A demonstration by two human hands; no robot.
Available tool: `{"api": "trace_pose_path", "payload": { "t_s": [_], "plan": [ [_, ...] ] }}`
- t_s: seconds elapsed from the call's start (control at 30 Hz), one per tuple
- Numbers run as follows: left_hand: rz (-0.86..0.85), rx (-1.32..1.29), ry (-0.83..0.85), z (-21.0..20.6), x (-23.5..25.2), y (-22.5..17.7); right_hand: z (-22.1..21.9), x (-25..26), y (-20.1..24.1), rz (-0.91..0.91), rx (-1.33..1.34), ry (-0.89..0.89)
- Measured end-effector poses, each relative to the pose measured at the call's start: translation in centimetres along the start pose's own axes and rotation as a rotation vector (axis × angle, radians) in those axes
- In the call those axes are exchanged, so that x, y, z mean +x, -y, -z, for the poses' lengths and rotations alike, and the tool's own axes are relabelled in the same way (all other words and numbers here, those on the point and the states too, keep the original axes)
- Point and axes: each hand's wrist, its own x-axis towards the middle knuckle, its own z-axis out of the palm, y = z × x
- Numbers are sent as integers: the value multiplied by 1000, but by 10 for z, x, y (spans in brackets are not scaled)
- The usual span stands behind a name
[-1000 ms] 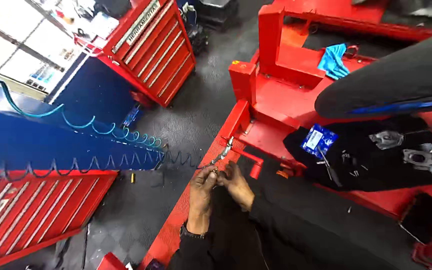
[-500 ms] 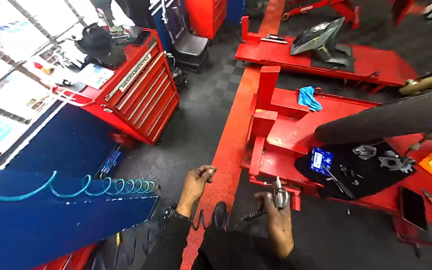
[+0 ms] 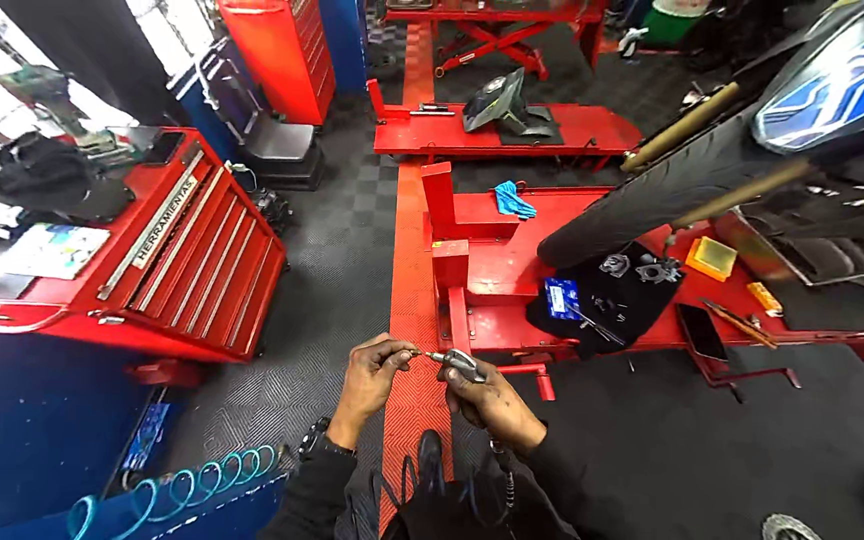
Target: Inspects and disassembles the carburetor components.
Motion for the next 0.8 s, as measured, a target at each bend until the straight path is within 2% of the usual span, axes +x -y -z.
{"api": "trace_pose_path", "payload": {
  "t_s": [0.6, 0.73, 0.8],
  "plan": [
    [17, -236, 54, -1, 11, -3, 12, 7, 6, 13, 84, 90],
    [37, -270, 75, -8, 11, -3, 11, 4, -1, 15, 47, 52],
    [53, -252, 74, -12, 8, 0, 15, -2, -14, 19, -18, -21]
  ]
}}
